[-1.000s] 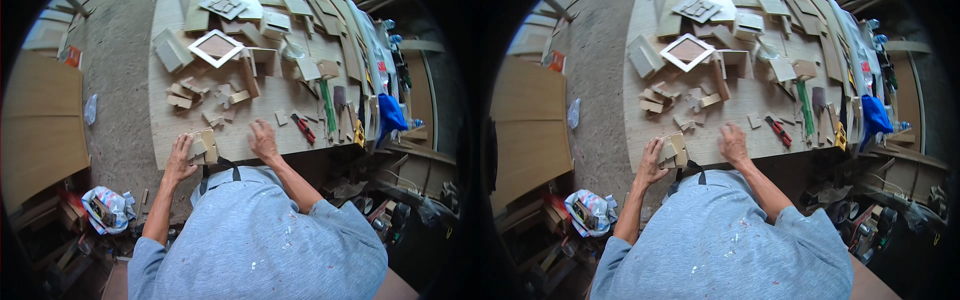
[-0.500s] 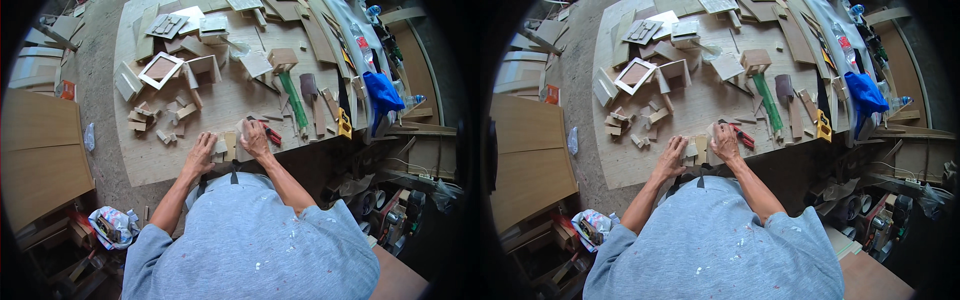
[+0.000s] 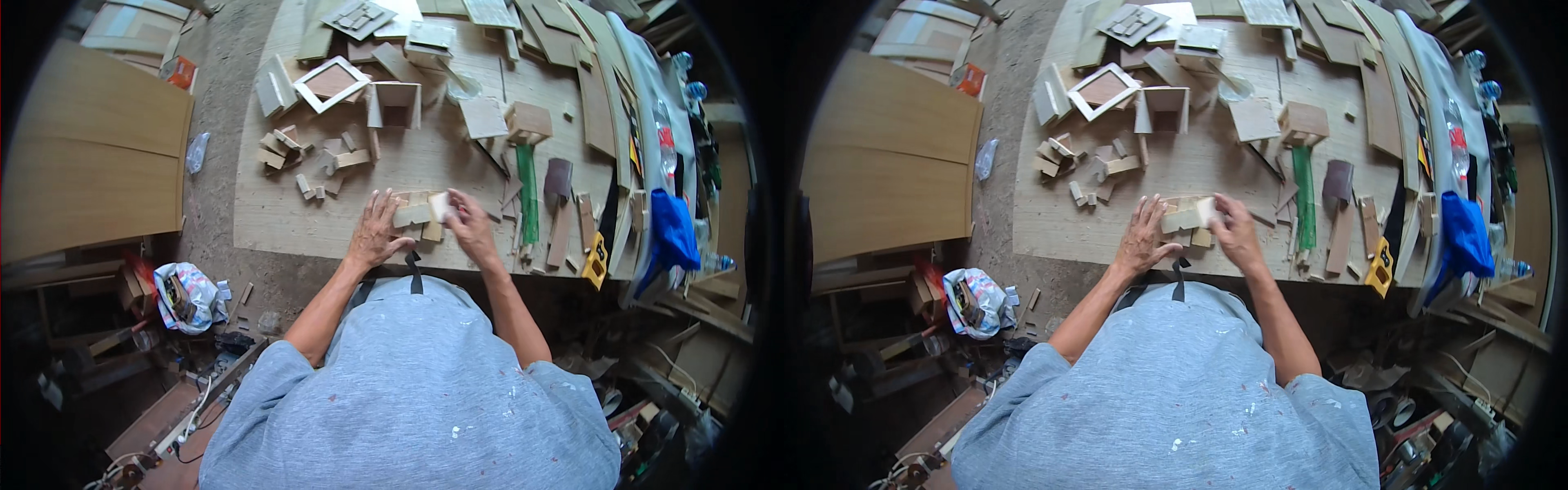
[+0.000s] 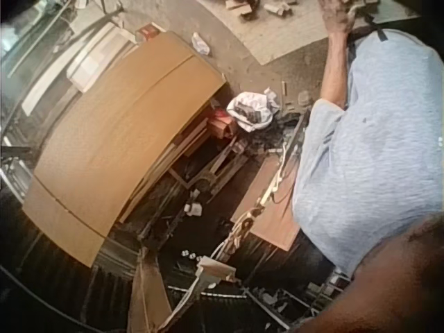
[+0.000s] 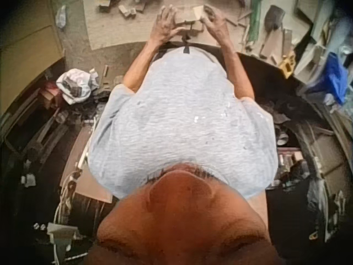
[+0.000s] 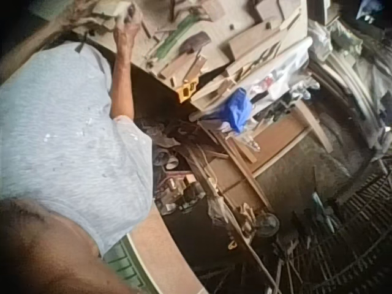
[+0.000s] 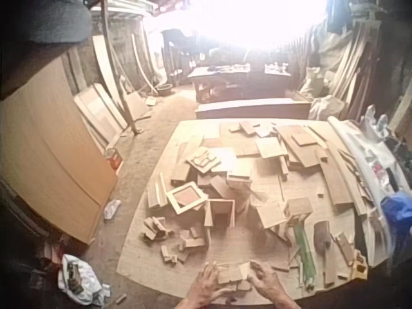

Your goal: Assembling and gluing small wooden pieces on a workshop table.

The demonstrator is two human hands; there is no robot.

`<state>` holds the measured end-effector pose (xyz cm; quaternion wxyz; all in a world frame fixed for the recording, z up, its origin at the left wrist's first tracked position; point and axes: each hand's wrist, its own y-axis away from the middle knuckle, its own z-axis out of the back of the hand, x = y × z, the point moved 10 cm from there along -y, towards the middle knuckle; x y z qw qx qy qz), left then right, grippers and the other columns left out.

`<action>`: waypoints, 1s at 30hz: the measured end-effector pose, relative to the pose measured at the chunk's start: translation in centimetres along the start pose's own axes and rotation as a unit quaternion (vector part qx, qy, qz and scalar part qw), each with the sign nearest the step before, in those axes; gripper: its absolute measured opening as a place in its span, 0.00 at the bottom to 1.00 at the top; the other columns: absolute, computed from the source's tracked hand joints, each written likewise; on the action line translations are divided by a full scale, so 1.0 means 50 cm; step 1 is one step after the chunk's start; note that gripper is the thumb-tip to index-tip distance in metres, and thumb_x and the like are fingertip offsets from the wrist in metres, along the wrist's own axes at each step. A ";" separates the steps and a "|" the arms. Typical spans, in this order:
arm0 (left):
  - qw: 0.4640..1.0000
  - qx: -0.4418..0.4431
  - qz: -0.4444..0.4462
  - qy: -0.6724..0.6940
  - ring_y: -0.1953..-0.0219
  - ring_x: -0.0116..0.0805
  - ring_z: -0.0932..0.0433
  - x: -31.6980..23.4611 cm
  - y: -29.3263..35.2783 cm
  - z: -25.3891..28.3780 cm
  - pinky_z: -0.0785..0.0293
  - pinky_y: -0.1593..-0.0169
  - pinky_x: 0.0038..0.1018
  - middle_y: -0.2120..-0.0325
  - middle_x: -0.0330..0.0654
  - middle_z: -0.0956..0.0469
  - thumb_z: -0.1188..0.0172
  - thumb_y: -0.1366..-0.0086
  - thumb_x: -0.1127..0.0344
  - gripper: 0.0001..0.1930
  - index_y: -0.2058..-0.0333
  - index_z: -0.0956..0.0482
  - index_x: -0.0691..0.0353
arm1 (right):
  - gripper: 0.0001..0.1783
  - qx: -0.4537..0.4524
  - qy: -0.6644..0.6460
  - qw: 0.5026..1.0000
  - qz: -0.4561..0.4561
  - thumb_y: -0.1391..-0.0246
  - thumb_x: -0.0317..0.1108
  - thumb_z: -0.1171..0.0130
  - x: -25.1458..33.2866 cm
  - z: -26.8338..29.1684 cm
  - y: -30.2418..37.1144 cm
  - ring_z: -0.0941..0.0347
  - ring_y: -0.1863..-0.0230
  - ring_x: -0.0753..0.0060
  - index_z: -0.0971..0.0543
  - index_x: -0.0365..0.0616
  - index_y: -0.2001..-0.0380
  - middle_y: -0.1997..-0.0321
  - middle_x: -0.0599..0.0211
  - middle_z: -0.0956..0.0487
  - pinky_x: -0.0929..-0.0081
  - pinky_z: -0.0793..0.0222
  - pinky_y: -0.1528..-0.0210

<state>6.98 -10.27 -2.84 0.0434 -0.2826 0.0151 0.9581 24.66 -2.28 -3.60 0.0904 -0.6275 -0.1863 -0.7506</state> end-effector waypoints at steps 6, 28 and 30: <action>0.971 -0.131 0.190 -0.065 0.39 0.57 0.40 0.244 0.082 0.101 0.41 0.35 0.46 0.43 0.55 0.36 0.38 0.40 0.59 0.24 0.46 0.26 0.61 | 0.31 0.115 0.107 0.986 0.059 0.52 0.23 0.40 0.041 -0.340 -0.128 0.22 0.56 0.62 0.30 0.39 0.41 0.51 0.49 0.23 0.69 0.23 0.55; 0.993 0.070 -0.090 0.040 0.49 0.45 0.29 0.017 -0.059 0.018 0.26 0.50 0.38 0.52 0.46 0.28 0.31 0.45 0.56 0.28 0.47 0.26 0.58 | 0.34 -0.161 0.248 0.948 -0.122 0.53 0.39 0.35 -0.114 -0.056 0.106 0.26 0.55 0.44 0.30 0.39 0.43 0.52 0.44 0.27 0.57 0.28 0.49; 0.991 0.071 -0.101 -0.052 0.41 0.52 0.35 0.003 -0.066 -0.013 0.31 0.41 0.41 0.43 0.52 0.33 0.28 0.50 0.51 0.39 0.41 0.31 0.59 | 0.38 -0.119 0.157 0.962 -0.190 0.55 0.39 0.32 -0.115 -0.066 0.093 0.29 0.48 0.43 0.33 0.39 0.40 0.47 0.44 0.31 0.55 0.29 0.46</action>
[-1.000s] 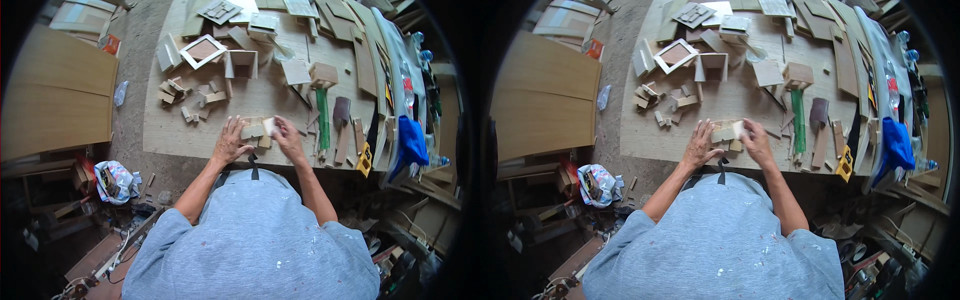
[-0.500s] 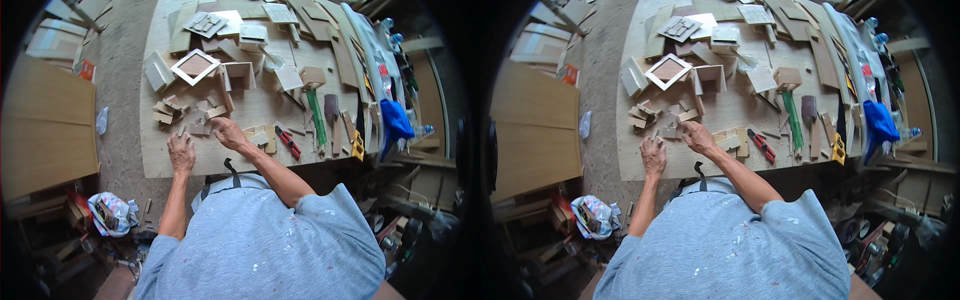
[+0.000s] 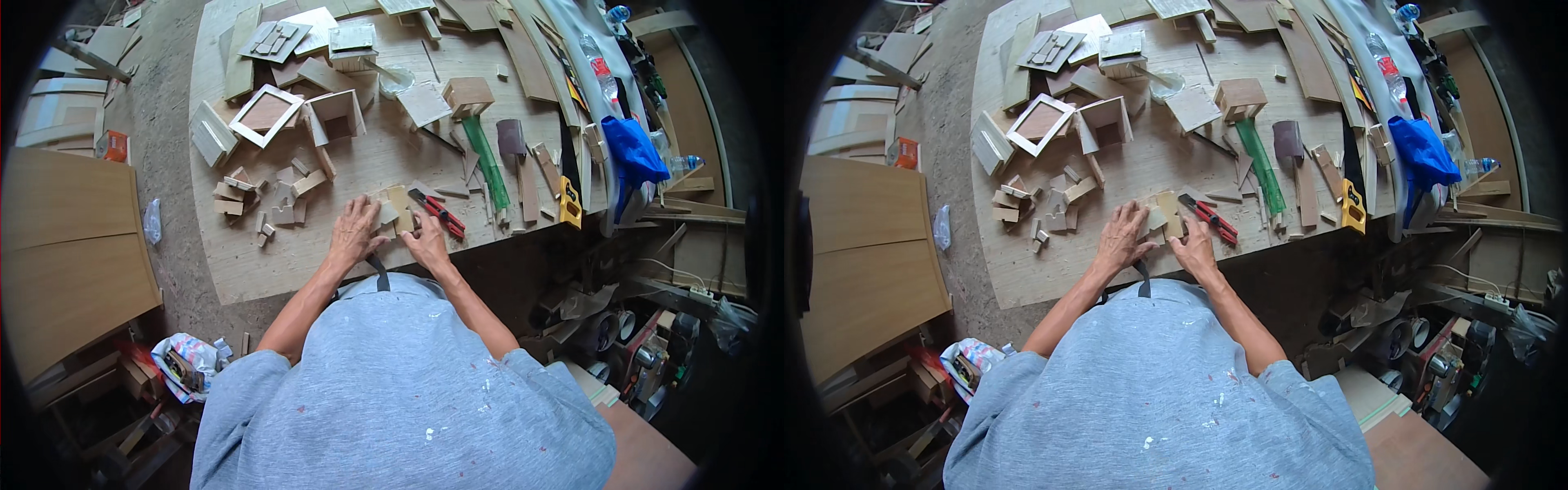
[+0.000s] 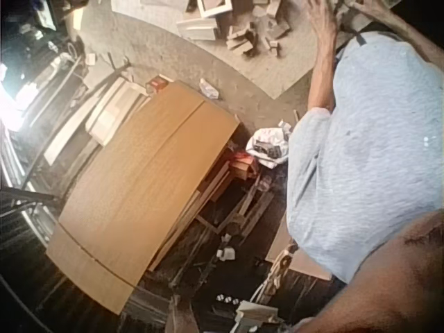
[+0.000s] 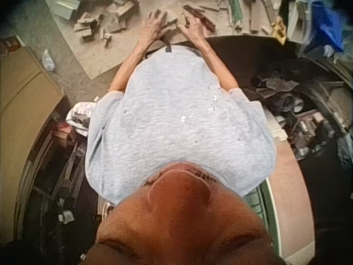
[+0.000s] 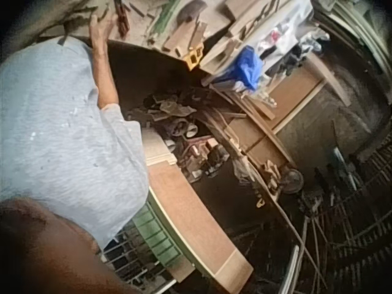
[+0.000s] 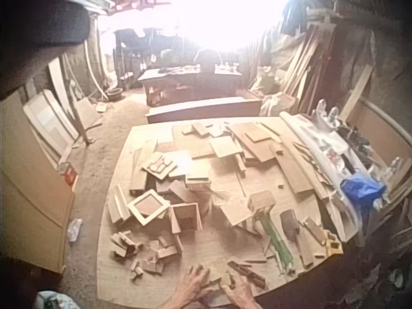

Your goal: Assembling and gluing small wooden pieces on a workshop table.

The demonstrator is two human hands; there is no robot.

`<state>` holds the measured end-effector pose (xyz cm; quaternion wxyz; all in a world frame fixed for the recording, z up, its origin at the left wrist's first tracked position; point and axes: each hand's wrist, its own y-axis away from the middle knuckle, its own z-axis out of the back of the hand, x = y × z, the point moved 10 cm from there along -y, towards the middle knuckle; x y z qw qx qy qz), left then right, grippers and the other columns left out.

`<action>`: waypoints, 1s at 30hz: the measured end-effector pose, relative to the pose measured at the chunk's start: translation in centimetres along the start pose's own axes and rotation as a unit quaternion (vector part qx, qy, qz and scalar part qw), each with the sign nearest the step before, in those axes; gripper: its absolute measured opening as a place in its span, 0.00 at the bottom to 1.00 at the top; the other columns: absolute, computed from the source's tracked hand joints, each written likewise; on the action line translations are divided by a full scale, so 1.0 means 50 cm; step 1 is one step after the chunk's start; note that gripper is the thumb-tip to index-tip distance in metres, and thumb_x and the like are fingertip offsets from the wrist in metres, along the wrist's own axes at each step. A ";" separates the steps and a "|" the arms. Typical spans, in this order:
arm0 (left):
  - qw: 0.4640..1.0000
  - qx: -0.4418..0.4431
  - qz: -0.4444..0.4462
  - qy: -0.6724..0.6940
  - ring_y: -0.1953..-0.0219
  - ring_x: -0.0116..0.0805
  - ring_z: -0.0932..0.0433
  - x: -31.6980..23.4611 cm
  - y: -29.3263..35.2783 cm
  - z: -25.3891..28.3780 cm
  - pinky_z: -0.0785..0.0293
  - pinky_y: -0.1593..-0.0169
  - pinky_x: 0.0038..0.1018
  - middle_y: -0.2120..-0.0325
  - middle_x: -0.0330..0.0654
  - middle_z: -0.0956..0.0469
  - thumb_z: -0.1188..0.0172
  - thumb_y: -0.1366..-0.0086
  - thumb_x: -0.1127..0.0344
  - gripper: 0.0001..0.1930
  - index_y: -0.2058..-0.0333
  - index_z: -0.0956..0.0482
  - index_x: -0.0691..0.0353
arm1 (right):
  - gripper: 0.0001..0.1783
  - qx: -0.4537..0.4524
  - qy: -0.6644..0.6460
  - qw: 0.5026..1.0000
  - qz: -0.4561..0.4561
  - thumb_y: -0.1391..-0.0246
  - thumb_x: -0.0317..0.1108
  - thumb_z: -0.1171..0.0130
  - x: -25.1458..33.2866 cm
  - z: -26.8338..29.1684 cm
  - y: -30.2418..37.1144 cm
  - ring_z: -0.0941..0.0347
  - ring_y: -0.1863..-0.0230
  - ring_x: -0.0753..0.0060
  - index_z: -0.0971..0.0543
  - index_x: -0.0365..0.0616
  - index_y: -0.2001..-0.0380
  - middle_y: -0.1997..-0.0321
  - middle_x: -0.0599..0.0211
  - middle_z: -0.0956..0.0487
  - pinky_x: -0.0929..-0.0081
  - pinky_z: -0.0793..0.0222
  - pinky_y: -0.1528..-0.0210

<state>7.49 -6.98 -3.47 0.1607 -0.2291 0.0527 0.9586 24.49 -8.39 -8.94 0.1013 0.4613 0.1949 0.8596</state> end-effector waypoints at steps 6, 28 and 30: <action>0.997 0.061 0.049 0.012 0.35 0.58 0.43 -0.013 -0.010 -0.026 0.38 0.35 0.43 0.34 0.54 0.44 0.24 0.56 0.53 0.50 0.35 0.40 0.57 | 0.59 0.069 0.290 0.930 0.213 0.61 0.40 0.26 0.129 0.006 -0.012 0.29 0.45 0.44 0.50 0.58 0.29 0.28 0.52 0.46 0.57 0.25 0.48; 0.978 -0.055 0.169 -0.106 0.38 0.57 0.37 0.074 0.090 0.072 0.39 0.34 0.41 0.35 0.53 0.42 0.23 0.57 0.57 0.43 0.41 0.31 0.59 | 0.67 0.244 -0.063 0.960 0.124 0.70 0.45 0.21 0.117 0.092 -0.045 0.48 0.29 0.45 0.52 0.49 0.29 0.29 0.45 0.48 0.54 0.35 0.35; 0.974 -0.144 0.120 0.130 0.43 0.54 0.31 0.058 0.063 0.082 0.31 0.41 0.42 0.41 0.54 0.32 0.26 0.50 0.56 0.40 0.39 0.33 0.58 | 0.68 0.212 -0.047 0.964 0.157 0.71 0.47 0.21 0.141 0.087 -0.044 0.46 0.31 0.45 0.52 0.48 0.29 0.31 0.44 0.46 0.54 0.33 0.37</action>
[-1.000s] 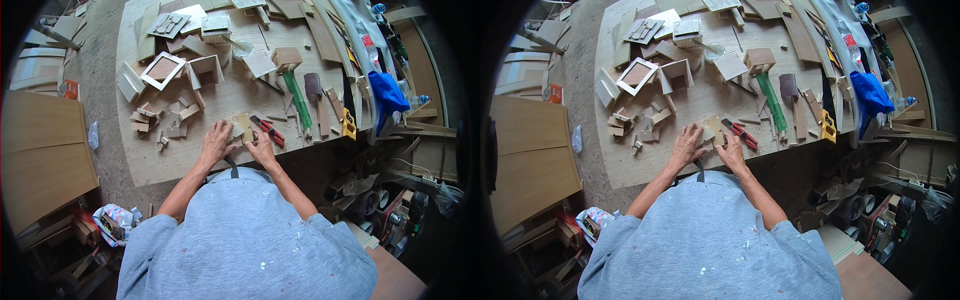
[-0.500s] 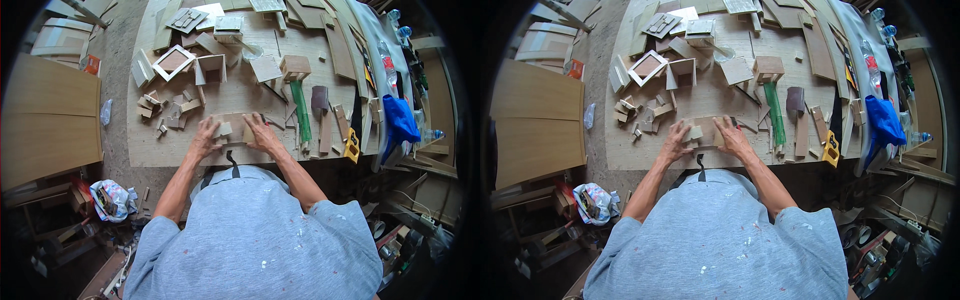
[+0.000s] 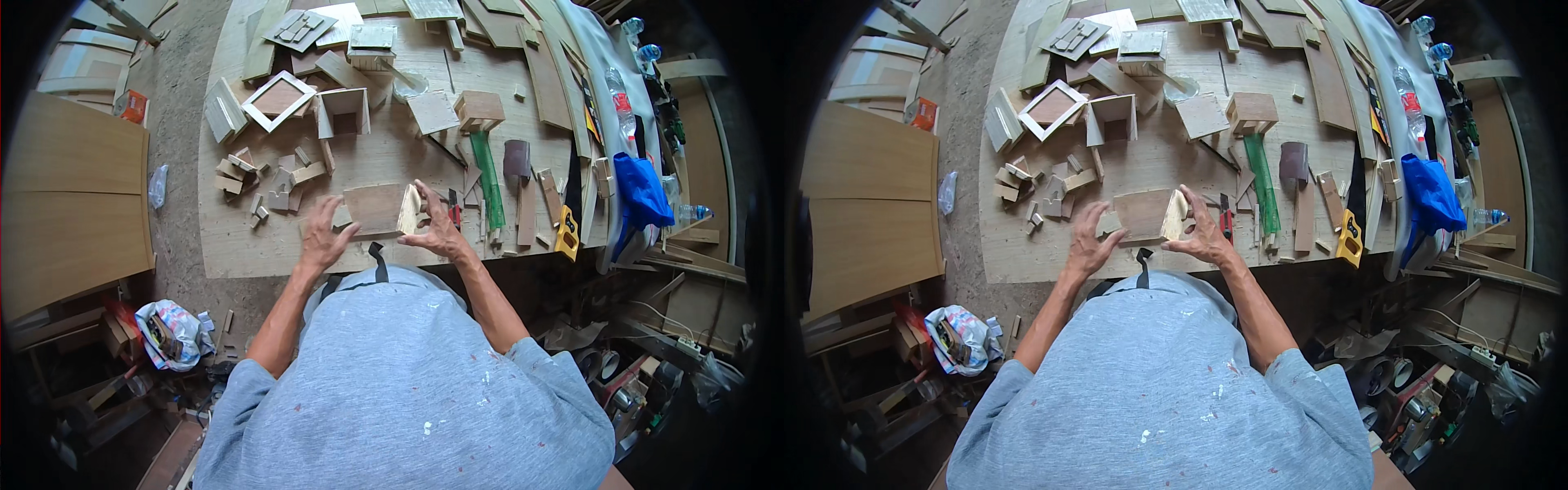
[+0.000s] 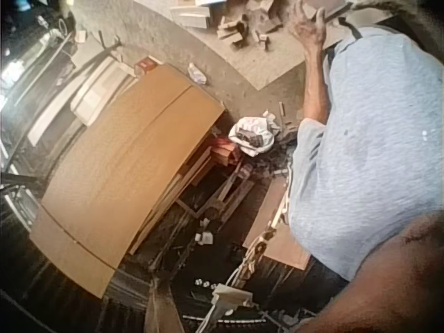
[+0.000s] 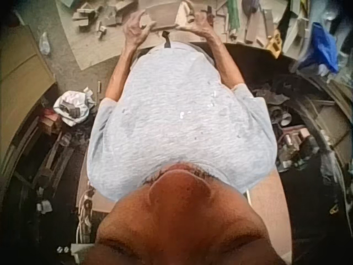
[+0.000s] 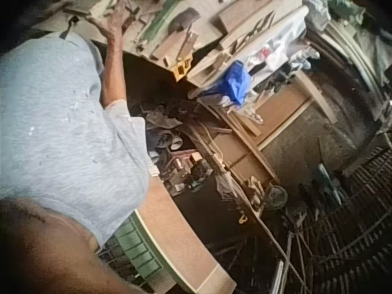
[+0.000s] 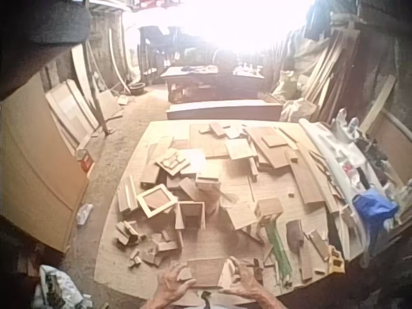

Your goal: Assembling and gluing small wooden pieces on a workshop table.

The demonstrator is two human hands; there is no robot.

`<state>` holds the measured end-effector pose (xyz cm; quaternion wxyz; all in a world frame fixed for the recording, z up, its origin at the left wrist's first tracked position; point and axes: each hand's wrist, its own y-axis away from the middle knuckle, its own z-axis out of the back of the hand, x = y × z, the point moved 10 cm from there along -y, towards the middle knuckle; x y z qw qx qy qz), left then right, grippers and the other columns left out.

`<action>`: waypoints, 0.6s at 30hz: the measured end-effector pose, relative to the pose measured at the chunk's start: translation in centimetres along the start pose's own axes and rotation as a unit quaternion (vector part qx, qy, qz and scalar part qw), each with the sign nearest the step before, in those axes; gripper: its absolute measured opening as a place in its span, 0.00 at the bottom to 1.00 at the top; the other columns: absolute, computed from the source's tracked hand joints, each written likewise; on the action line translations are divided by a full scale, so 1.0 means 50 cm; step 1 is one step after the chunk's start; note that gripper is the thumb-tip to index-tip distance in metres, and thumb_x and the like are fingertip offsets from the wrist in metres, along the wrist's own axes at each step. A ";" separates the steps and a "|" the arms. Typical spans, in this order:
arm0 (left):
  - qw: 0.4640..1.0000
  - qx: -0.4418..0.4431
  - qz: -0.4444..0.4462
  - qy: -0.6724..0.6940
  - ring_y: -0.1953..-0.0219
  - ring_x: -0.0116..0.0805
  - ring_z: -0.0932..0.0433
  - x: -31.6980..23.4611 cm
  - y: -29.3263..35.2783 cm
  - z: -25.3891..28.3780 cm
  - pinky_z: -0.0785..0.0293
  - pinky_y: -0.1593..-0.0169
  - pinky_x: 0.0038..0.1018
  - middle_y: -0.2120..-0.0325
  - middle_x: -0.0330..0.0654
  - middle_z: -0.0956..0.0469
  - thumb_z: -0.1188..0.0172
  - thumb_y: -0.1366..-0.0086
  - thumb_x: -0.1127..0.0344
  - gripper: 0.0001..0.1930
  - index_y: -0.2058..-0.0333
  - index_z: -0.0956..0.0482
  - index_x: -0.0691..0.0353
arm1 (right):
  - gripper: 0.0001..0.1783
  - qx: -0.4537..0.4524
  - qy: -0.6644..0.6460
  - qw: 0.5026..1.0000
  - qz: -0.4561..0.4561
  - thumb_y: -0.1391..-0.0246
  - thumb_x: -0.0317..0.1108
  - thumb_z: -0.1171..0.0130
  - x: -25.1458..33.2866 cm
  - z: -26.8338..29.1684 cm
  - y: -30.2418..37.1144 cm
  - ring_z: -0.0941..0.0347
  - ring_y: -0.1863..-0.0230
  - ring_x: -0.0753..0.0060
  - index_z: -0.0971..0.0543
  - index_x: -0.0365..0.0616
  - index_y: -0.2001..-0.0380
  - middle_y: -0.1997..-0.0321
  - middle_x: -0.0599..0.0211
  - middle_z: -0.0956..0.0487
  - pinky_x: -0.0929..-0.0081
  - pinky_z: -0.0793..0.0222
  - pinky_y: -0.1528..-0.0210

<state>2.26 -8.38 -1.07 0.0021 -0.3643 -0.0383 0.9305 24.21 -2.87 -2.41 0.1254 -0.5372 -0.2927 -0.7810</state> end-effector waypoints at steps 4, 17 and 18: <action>0.794 0.187 0.253 0.520 0.59 0.31 0.22 -0.069 -0.020 -0.138 0.21 0.61 0.29 0.54 0.46 0.22 0.38 0.35 0.60 0.25 0.42 0.28 0.64 | 0.67 -0.142 0.208 0.961 0.113 0.70 0.47 0.21 0.048 -0.023 -0.012 0.39 0.36 0.42 0.52 0.50 0.29 0.37 0.44 0.42 0.53 0.29 0.41; 0.858 0.113 0.287 0.411 0.67 0.28 0.22 0.100 -0.004 -0.111 0.18 0.69 0.23 0.65 0.41 0.21 0.37 0.38 0.68 0.16 0.52 0.22 0.66 | 0.23 -0.242 0.161 0.954 0.067 0.52 0.41 0.35 0.033 0.167 -0.144 0.22 0.63 0.57 0.20 0.37 0.56 0.60 0.50 0.21 0.65 0.26 0.58; 0.865 0.088 0.264 0.418 0.67 0.29 0.21 0.106 0.000 -0.103 0.17 0.70 0.23 0.65 0.42 0.21 0.36 0.40 0.71 0.18 0.50 0.22 0.65 | 0.22 -0.264 0.201 0.941 0.063 0.52 0.40 0.35 0.070 0.199 -0.170 0.23 0.62 0.54 0.20 0.36 0.57 0.61 0.50 0.21 0.64 0.26 0.57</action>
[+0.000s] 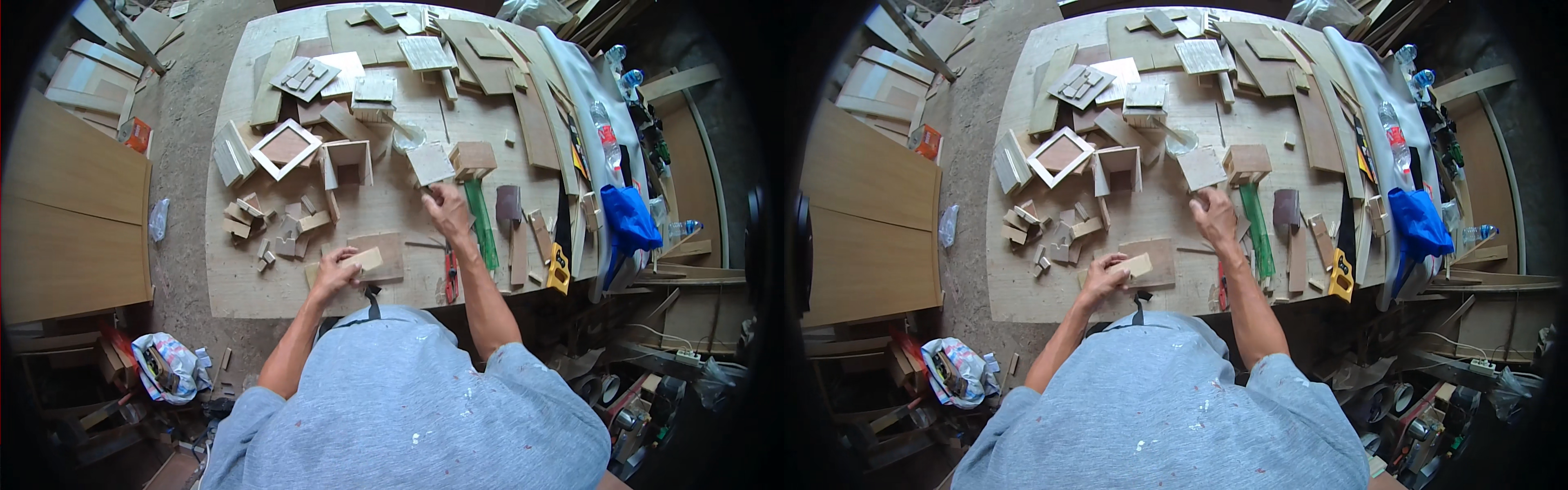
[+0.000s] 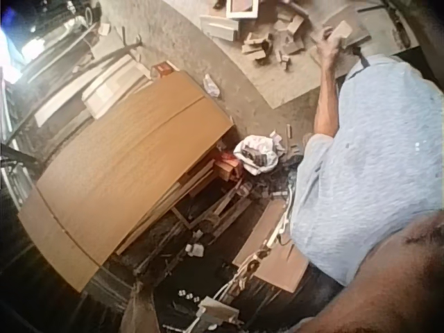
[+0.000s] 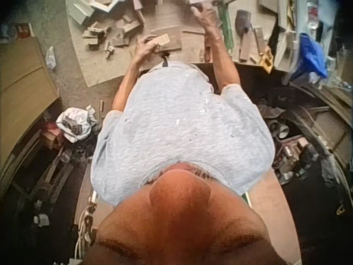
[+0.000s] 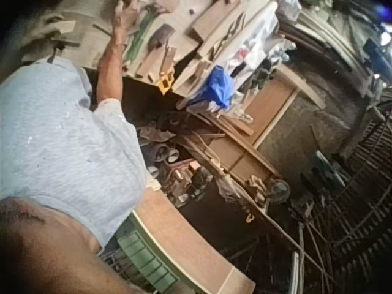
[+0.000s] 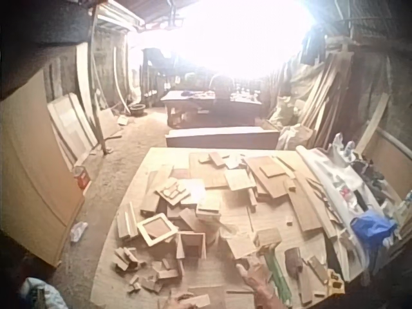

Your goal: Assembling and gluing small wooden pieces on a workshop table.

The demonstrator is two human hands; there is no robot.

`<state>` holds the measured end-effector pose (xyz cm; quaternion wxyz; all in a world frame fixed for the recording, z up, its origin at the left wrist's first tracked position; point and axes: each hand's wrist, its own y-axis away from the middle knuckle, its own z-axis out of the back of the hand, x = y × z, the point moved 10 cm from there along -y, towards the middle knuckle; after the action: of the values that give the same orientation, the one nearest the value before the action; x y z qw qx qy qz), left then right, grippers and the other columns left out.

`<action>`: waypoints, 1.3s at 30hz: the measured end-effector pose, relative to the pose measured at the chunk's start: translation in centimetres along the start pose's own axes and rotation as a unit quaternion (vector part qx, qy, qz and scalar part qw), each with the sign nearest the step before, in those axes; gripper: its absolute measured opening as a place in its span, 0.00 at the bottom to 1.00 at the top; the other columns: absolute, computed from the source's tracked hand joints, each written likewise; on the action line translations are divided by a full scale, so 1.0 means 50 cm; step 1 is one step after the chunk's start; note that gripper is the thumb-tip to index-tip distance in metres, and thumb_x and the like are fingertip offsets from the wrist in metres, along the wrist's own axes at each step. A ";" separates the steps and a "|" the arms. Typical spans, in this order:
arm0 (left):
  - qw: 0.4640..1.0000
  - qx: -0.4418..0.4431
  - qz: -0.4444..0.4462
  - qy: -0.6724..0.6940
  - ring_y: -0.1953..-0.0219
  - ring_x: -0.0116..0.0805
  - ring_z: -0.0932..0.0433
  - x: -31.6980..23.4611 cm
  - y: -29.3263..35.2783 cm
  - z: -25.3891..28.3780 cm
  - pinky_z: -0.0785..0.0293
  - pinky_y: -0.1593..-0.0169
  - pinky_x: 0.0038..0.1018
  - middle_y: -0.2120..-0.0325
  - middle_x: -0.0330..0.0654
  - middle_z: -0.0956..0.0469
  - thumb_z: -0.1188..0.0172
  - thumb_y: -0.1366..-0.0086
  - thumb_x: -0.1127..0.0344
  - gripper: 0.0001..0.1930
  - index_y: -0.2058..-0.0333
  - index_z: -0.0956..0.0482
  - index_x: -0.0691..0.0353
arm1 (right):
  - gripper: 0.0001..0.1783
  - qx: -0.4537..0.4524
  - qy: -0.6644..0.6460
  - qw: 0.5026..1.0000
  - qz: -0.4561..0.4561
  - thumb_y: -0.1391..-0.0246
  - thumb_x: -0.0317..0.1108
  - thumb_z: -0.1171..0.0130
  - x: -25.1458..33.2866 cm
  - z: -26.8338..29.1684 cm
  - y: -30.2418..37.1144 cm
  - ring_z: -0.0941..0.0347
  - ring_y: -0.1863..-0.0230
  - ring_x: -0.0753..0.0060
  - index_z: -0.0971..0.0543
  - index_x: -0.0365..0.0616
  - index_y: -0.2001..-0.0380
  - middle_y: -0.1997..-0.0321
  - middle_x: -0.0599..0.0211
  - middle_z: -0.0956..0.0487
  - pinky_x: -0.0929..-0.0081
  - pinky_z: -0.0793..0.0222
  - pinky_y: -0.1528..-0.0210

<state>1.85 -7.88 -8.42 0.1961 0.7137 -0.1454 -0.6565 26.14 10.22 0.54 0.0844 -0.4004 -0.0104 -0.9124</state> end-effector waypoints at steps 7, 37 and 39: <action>0.998 -0.065 0.020 0.007 0.77 0.22 0.26 -0.019 0.035 0.015 0.31 0.76 0.20 0.72 0.39 0.22 0.32 0.44 0.74 0.18 0.56 0.28 0.66 | 0.46 0.066 0.290 0.953 0.055 0.57 0.52 0.32 0.075 -0.024 -0.157 0.44 0.32 0.44 0.34 0.46 0.37 0.33 0.48 0.39 0.44 0.46 0.35; 0.984 -0.044 -0.023 -0.171 0.71 0.26 0.26 -0.075 -0.145 -0.131 0.27 0.67 0.26 0.70 0.40 0.22 0.36 0.40 0.62 0.21 0.51 0.26 0.64 | 0.56 -0.030 0.240 0.958 -0.151 0.63 0.59 0.29 -0.308 0.253 -0.520 0.40 0.33 0.46 0.41 0.49 0.33 0.35 0.51 0.35 0.48 0.37 0.38; 0.982 -0.064 -0.024 -0.176 0.65 0.31 0.24 -0.057 -0.130 -0.106 0.27 0.59 0.28 0.68 0.44 0.21 0.35 0.41 0.62 0.20 0.52 0.25 0.65 | 0.58 -0.043 0.215 0.960 -0.172 0.63 0.58 0.30 -0.326 0.238 -0.506 0.47 0.30 0.39 0.46 0.55 0.30 0.30 0.41 0.45 0.37 0.46 0.35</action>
<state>6.51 -0.34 -8.65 0.1969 0.5765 -0.1183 -0.7841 41.54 38.55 -2.08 -0.0914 -0.1898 -0.0211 -0.9773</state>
